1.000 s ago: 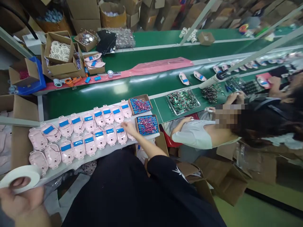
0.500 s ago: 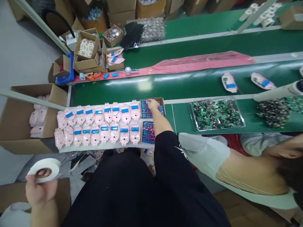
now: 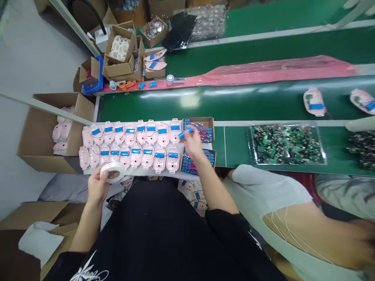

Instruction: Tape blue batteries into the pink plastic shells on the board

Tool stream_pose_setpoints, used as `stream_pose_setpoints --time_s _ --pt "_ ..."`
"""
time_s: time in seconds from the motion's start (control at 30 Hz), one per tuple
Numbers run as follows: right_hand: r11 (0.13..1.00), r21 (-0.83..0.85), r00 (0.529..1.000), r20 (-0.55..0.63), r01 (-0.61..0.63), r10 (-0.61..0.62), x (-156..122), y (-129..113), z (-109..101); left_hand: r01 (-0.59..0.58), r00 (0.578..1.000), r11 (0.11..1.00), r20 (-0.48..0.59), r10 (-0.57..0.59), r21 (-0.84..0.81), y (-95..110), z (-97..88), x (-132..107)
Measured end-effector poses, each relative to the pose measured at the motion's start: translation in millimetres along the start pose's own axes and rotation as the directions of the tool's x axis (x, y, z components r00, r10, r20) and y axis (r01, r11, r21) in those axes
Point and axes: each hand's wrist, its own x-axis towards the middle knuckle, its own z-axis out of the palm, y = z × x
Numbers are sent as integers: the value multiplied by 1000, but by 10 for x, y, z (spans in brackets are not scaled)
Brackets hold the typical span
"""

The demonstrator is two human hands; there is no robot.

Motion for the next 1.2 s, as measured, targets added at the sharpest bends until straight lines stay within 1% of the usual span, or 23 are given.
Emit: stream_pose_setpoints --time_s 0.03,0.07,0.13,0.2,0.3,0.37,0.43,0.47,0.5,0.53,0.57,0.63,0.67,0.73,0.8,0.83,0.9,0.93,0.97,1.0,1.07,1.13,1.2 --pt "999 -30 994 111 -22 26 -229 -50 240 9 999 998 36 -12 68 -37 28 20" --pt "996 -74 969 242 -41 58 -445 -105 464 22 996 992 78 -32 125 -66 46 36" --pt "979 -203 876 472 -1 99 -788 -226 834 48 984 979 160 -80 197 -89 55 58" --pt "931 -336 769 629 142 110 -967 -343 1086 56 970 968 216 -111 245 -72 38 73" --pt "836 -431 640 757 339 131 -988 -434 1315 2 958 942 269 -97 335 -13 -32 104" --pt "816 -431 567 808 385 159 -947 -389 1457 -24 947 926 306 -100 378 19 -124 140" --pt "836 -413 517 835 360 189 -953 -241 1644 -20 940 916 320 -119 400 22 -264 187" --pt "864 -401 519 831 305 202 -990 -133 1761 -6 942 918 312 -129 397 6 -349 212" --pt "899 -381 548 809 215 212 -1054 -5 1894 11 949 926 288 -129 379 -25 -439 238" --pt "934 -344 601 768 94 222 -1142 136 2039 29 962 940 247 -119 340 -70 -531 265" --pt "959 -281 674 701 -40 234 -1248 286 2194 45 976 960 191 -101 277 -129 -620 294" --pt "959 -85 814 512 -269 274 -1467 589 2516 66 996 992 47 -71 104 -278 -785 370" --pt "939 13 852 425 -344 306 -1551 733 2675 69 997 997 -22 -68 20 -358 -867 422" --pt "883 140 861 336 -447 383 -1599 985 2967 77 991 994 -101 -85 -81 -504 -1063 560" --pt "856 184 859 286 -483 424 -1443 1190 3215 125 990 990 -62 -129 -70 -604 -1352 733" --pt "867 196 880 236 -458 412 -1295 1281 3328 162 987 986 -6 -162 -35 -634 -1544 825" --pt "924 195 945 83 -328 318 -927 1471 3566 245 965 969 95 -246 23 -666 -2021 1004" --pt "952 165 966 18 -258 259 -743 1585 3706 287 951 958 111 -288 26 -675 -2296 1088" --pt "971 109 976 -9 -213 215 -582 1717 3869 327 940 945 97 -326 7 -683 -2583 1168" --pt "979 30 979 12 -201 201 -459 1871 4055 358 933 933 55 -356 -31 -692 -2871 1245" --pt "956 -188 957 145 -224 253 -345 2227 4482 389 917 915 -50 -395 -108 -720 -3410 1395" --pt "878 -444 885 319 -176 339 -381 2597 4927 382 908 911 -119 -401 -153 -755 -3843 1545" --pt "740 -672 777 464 -5 427 -481 2913 5315 369 908 912 -140 -395 -177 -790 -4142 1682"
